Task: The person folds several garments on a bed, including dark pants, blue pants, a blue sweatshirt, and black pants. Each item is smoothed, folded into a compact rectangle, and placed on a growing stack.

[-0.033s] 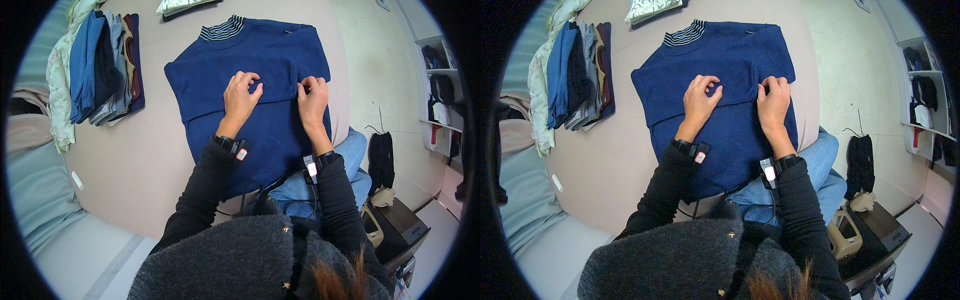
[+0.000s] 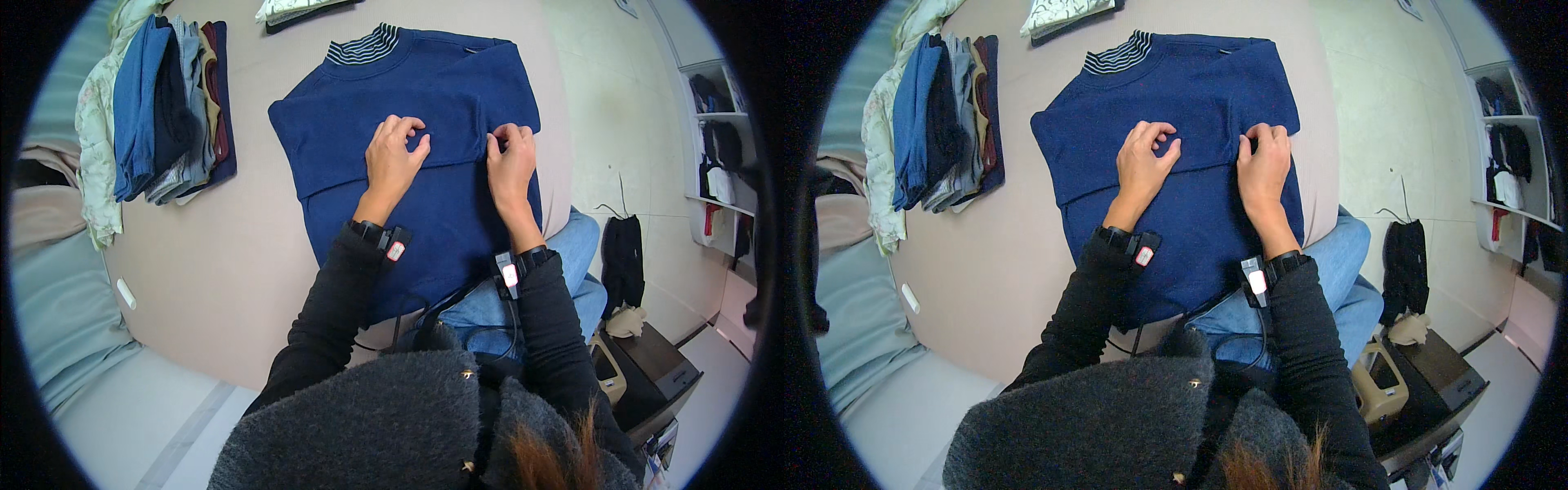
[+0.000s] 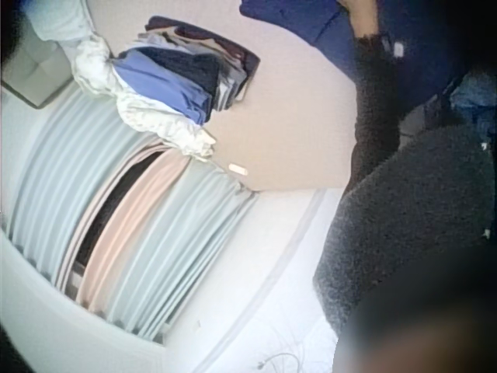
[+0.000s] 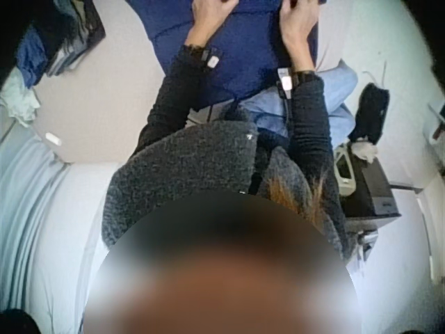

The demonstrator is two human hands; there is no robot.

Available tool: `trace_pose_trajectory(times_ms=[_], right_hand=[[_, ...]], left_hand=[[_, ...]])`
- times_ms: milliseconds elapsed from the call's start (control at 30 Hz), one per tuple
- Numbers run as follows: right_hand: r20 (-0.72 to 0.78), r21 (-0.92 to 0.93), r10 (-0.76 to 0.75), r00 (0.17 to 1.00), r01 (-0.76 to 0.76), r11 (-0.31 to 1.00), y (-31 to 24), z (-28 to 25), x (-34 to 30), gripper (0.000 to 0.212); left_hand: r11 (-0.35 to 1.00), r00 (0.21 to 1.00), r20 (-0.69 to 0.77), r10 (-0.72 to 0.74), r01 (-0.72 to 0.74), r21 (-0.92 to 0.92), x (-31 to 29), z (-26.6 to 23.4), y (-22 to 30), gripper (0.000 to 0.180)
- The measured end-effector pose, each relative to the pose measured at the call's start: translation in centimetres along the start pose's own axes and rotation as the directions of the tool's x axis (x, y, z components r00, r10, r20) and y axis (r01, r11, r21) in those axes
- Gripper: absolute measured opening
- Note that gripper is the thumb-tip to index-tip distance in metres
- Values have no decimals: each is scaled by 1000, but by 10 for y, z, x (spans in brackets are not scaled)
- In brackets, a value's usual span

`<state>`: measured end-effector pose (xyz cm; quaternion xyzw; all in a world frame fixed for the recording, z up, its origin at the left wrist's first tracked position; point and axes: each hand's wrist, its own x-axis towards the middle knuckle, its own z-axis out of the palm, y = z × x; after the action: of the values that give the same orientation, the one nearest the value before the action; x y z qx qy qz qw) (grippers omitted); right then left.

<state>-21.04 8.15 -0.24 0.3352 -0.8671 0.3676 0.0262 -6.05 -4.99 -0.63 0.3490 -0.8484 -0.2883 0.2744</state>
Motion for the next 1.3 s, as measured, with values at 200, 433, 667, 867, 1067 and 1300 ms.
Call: trace_pose_trajectory(times_ms=[200, 433, 667, 867, 1067, 1300], right_hand=[[-19, -45, -71, 997, 70, 997, -10, -4, 2, 11], [277, 335, 332, 902, -414, 846, -35, -14, 3, 29], [592, 18, 276, 757, -355, 935, -38, 3, 18, 62], [772, 237, 205, 602, -571, 786, -42, 10, 32, 25], [882, 275, 253, 398, -870, 410, -41, -2, 46, 46], [924, 230, 214, 316, -908, 351, -26, 6, 48, 41]], left_hand=[[997, 996, 51, -66, 68, -39, 1, 0, 1, 16], [997, 996, 56, -66, 67, -32, 2, -1, 0, 17], [992, 996, 74, -53, 61, -112, 1, -2, -4, 17], [977, 994, 112, -2, 26, -213, 1, -10, -4, 22], [952, 994, 108, -28, 60, -301, 0, -11, -4, 31], [946, 998, 64, -9, 30, -323, -3, -4, -9, 29]])
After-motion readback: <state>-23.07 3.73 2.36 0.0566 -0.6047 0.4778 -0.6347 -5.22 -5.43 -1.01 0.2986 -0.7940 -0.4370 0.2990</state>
